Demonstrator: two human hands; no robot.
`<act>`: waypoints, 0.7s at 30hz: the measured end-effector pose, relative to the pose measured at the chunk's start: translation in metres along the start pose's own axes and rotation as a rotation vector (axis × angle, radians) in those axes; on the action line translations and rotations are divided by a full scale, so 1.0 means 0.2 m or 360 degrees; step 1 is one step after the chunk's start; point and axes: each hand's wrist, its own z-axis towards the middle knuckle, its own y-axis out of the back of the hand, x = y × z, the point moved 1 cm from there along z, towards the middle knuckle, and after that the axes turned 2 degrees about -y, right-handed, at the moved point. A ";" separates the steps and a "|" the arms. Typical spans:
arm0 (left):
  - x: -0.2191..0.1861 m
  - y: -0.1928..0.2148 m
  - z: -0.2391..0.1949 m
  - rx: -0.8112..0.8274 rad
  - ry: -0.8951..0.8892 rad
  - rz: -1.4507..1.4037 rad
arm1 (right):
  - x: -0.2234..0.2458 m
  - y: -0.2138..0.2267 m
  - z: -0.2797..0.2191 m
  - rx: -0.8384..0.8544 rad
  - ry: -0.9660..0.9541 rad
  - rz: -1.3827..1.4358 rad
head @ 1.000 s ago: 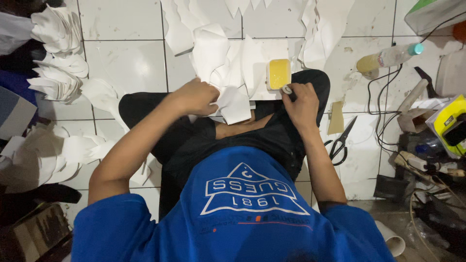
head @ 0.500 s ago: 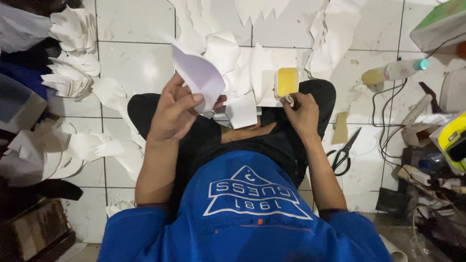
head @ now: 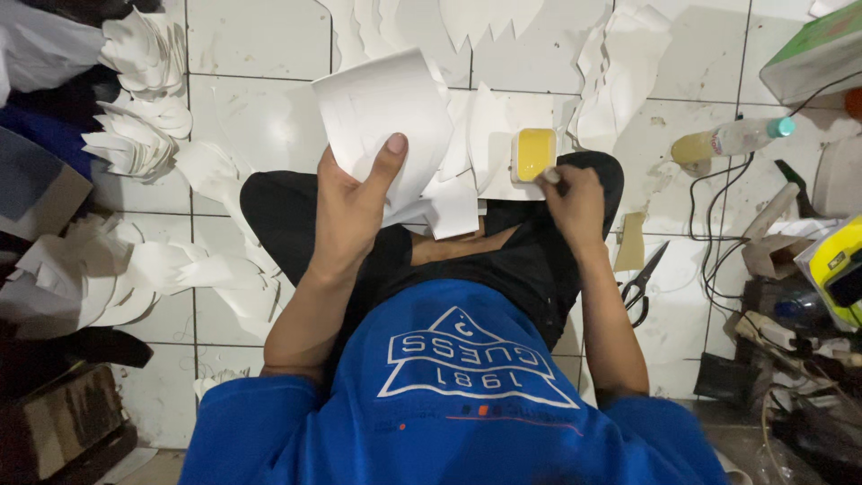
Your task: The person sits on the floor and repeatedly applies a yellow adhesive from a container onto white paper cutouts using a small brush. They handle the paper pieces one by one, applying glue to the edges and surfaces before placing them down.
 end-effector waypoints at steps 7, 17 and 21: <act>-0.10 -0.09 -0.02 -0.0064 0.0208 -0.0262 | 0.43 0.44 0.03 -0.0210 0.0617 0.0399; -0.10 -0.19 -0.18 0.0101 0.0178 0.0237 | 0.86 0.66 -0.04 -0.0212 0.0982 0.1100; -0.12 -0.20 -0.19 0.0120 0.0163 0.0196 | 0.91 0.65 -0.03 -0.0100 0.1017 0.1012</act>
